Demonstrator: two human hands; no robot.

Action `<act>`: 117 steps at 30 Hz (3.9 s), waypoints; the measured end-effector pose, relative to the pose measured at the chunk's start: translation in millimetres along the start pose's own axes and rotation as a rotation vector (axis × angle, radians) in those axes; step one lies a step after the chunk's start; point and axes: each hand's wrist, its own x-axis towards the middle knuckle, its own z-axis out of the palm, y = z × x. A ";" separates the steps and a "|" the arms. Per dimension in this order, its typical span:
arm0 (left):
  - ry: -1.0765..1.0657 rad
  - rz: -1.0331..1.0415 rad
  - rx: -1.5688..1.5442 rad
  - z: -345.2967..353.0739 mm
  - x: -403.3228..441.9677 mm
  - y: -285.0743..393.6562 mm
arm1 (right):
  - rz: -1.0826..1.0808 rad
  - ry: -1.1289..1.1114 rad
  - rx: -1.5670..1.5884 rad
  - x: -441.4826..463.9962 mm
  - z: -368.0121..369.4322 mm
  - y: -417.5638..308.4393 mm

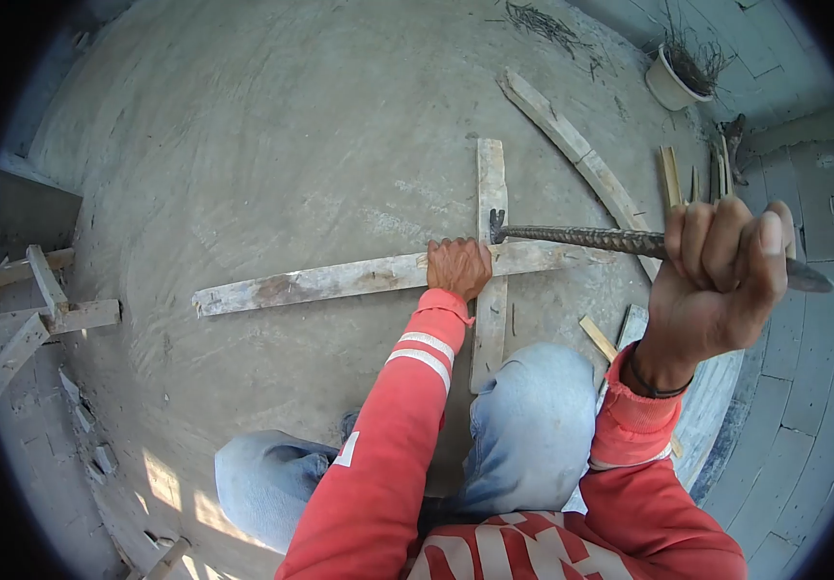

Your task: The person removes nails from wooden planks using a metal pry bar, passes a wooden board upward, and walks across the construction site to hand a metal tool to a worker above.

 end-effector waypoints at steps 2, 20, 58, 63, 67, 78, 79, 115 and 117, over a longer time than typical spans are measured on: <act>-0.006 0.013 -0.010 -2.8 -5.7 2.4 | -0.043 -0.001 -0.010 -21.7 -7.5 -19.1; 0.155 0.106 0.033 9.2 -13.0 -6.0 | 0.234 0.103 -0.014 111.5 -25.7 62.2; -0.299 0.460 0.126 -43.1 111.7 -16.0 | 0.044 -0.037 0.201 -137.2 -179.2 -59.1; -0.036 0.413 -0.105 -84.0 95.2 20.1 | 0.189 0.088 0.163 -84.0 -161.3 -48.1; -0.339 0.509 -0.372 -86.7 57.7 33.9 | 0.165 0.159 0.160 -52.7 -158.6 -31.4; -0.094 0.131 -0.270 -24.2 41.4 -20.3 | 0.053 -0.120 0.323 -73.4 -153.9 -19.4; -0.093 0.129 -0.275 -17.9 43.7 -19.8 | 0.034 -0.115 0.308 -81.3 -152.5 -22.1; -0.324 0.242 0.003 -46.8 -5.2 -38.5 | 0.039 0.408 -0.163 -23.2 -100.1 -135.9; -0.318 0.227 -0.012 -39.1 -3.7 -35.4 | 0.147 0.295 -0.140 -31.9 -95.9 -126.5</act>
